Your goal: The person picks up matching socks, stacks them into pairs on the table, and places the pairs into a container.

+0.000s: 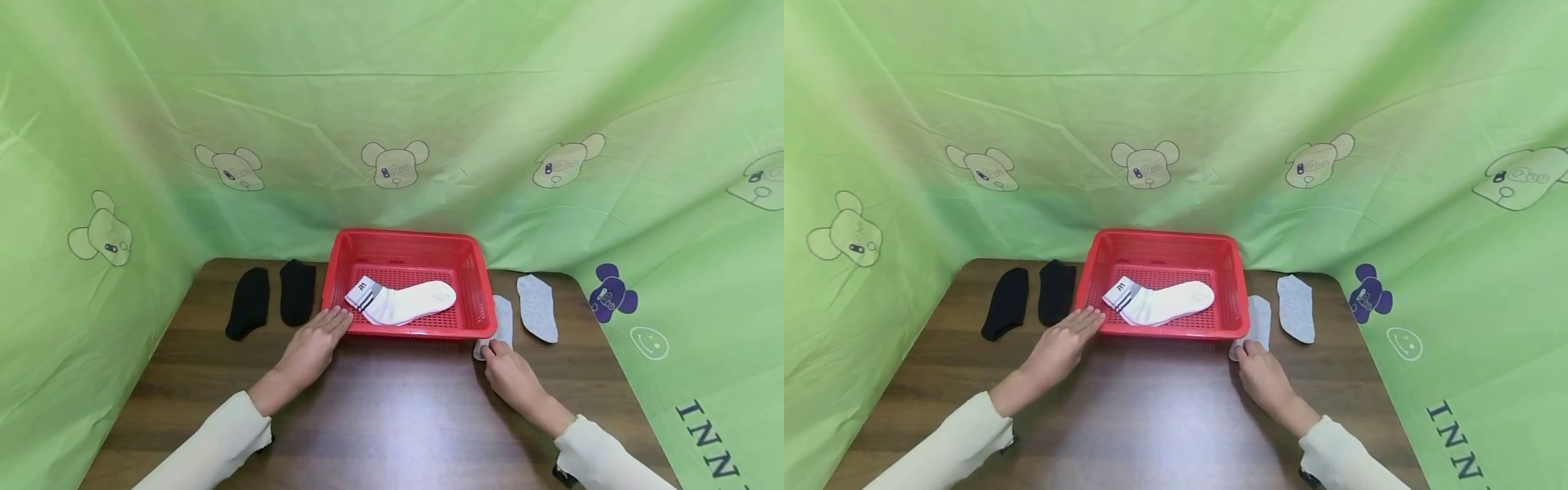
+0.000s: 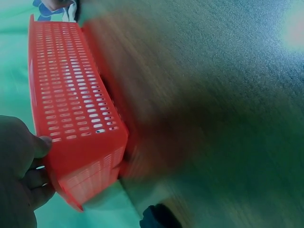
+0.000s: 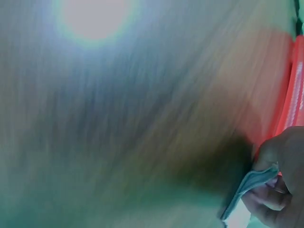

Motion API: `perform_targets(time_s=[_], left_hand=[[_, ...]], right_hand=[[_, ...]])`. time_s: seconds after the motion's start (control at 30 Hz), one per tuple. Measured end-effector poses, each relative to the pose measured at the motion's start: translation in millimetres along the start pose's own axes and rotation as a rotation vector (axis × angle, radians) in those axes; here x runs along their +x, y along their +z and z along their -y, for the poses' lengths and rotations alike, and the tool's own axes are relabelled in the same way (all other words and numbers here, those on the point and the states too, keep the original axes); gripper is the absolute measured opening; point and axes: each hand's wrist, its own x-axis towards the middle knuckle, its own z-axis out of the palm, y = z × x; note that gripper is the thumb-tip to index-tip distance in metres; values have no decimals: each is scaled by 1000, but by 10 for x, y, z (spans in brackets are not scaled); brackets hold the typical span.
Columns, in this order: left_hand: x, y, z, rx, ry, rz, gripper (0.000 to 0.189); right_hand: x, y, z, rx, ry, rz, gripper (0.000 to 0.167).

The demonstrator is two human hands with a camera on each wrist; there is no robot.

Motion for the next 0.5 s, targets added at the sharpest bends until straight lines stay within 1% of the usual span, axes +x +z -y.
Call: perform_targets(time_s=[0.17, 0.27, 0.5], left_hand=[[-13, 8, -14, -9, -5, -21, 50], [-18, 16, -18, -10, -7, -35, 49], [-3, 26, -16, 9, -3, -41, 50]], right_hand=[[0, -50, 274, 80, 45, 32, 23], [22, -61, 440, 124, 70, 38, 27], [83, -39, 751, 145, 75, -12, 30]])
